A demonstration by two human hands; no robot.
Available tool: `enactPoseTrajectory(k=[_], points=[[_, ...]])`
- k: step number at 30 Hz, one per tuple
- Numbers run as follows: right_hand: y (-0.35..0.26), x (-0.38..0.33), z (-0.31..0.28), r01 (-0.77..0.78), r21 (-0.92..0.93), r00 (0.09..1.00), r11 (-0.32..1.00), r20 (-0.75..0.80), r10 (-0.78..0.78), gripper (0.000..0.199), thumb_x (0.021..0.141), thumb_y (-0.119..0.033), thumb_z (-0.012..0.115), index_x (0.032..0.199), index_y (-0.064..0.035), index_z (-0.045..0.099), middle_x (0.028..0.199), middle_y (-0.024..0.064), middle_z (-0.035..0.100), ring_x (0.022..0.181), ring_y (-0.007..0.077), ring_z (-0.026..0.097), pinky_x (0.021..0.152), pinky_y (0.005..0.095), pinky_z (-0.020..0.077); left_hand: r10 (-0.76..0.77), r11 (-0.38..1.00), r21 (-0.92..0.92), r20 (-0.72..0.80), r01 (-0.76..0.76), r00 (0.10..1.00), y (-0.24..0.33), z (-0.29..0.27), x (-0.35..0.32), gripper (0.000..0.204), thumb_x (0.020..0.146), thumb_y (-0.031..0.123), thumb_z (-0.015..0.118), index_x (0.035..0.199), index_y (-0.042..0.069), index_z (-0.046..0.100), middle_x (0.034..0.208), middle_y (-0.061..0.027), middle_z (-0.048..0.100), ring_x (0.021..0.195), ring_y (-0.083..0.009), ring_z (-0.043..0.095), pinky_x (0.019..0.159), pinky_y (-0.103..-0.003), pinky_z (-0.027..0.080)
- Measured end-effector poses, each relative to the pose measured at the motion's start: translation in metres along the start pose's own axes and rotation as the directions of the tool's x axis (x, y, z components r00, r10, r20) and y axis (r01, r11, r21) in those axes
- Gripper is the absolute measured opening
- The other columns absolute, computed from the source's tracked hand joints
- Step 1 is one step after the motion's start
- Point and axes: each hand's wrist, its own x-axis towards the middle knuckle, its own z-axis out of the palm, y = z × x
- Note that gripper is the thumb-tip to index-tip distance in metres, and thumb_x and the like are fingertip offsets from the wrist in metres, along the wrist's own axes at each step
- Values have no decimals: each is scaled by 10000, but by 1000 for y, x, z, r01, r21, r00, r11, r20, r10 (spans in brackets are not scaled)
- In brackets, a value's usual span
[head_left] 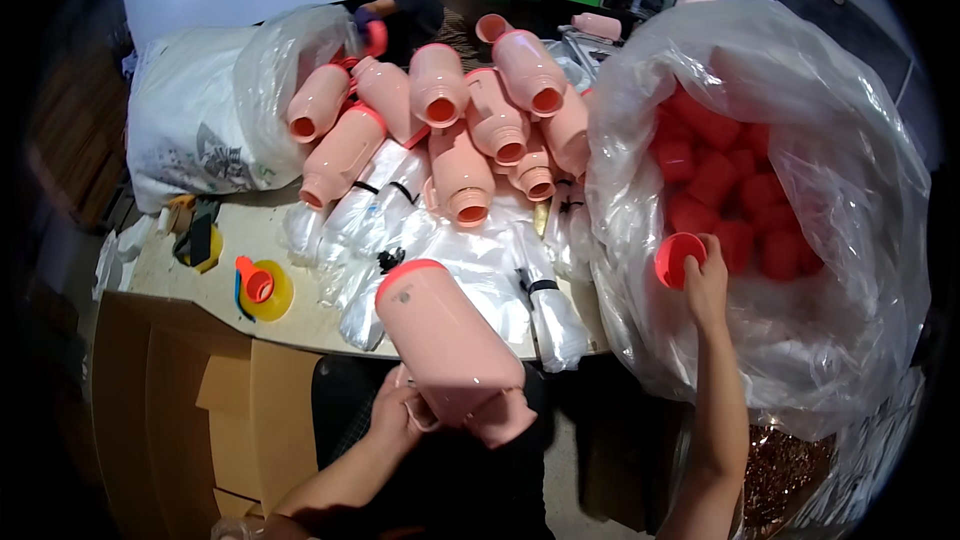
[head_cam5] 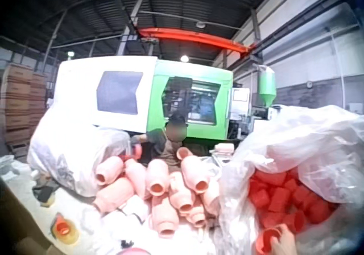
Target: The person assembles pink plastic pitchers by inserting a copper-colored metal ring into the neck of each pitcher and then screwing on a red lid. The person handles the pitchers one at a time, placing the finished units into a cardboard box.
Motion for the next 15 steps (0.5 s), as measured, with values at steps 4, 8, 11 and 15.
enactPoseTrajectory(k=[4,8,11,15], points=[[-71,-134,41,7,149,926,989,372,-62,421,1012,-330,588,1259,11,592,1222,236,613,1164,369,585,1037,420,438,249,969,-16,10,-248,969,42,16,-17,546,860,-110,421,1397,-15,405,1278,-181,575,993,-238,653,718,-302,558],[-48,-292,143,-629,364,588,688,801,114,532,1041,-469,490,1328,-27,560,1347,181,555,1224,295,560,1046,408,443,413,806,348,248,-479,876,68,-16,-22,533,872,-103,370,1387,33,400,1015,-132,615,516,-103,467,475,-225,392],[-75,-364,174,-982,142,138,-124,990,37,763,1021,-646,372,1497,-52,429,1508,182,462,1355,332,481,1130,449,370,300,596,640,382,-485,874,82,-47,-58,503,926,-91,354,1409,45,393,998,-83,617,584,-89,507,528,-221,435],[-159,-354,138,-944,-129,-134,-304,991,-6,902,979,-748,293,1576,-72,304,1579,174,387,1430,336,402,1179,493,307,178,248,838,453,-486,873,74,-74,-95,439,966,-37,463,1395,55,462,1046,-77,641,734,-145,633,646,-282,530]])
